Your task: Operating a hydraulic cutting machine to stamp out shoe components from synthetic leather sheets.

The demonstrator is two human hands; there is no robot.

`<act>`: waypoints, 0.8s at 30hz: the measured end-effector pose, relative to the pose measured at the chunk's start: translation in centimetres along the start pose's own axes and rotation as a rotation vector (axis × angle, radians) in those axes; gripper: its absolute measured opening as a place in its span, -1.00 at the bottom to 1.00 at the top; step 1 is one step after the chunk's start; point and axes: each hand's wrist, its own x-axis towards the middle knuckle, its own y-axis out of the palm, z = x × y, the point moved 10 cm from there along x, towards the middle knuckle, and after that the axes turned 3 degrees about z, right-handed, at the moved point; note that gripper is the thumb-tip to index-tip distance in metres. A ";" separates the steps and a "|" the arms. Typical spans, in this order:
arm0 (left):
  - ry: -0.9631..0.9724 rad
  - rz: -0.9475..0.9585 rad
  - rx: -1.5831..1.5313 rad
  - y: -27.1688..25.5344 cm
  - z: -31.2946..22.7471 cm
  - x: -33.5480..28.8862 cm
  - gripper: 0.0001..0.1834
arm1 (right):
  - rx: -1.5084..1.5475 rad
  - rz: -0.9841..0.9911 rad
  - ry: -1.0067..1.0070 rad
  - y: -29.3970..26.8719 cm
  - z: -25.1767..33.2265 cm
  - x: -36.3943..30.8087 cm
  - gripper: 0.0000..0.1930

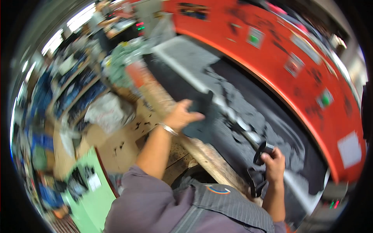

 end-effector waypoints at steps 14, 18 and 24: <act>0.184 0.011 -0.465 6.5 1.2 -12.2 -0.57 | -0.088 0.586 -0.042 17.2 2.1 0.8 -0.76; 0.164 -0.336 -0.504 -1.1 2.4 -17.0 -0.56 | -0.165 0.964 -0.150 27.1 2.5 -1.4 -0.77; 0.100 -0.794 -1.022 -10.9 9.7 -27.1 -0.56 | -0.390 0.997 -0.399 36.1 3.0 -2.5 -0.79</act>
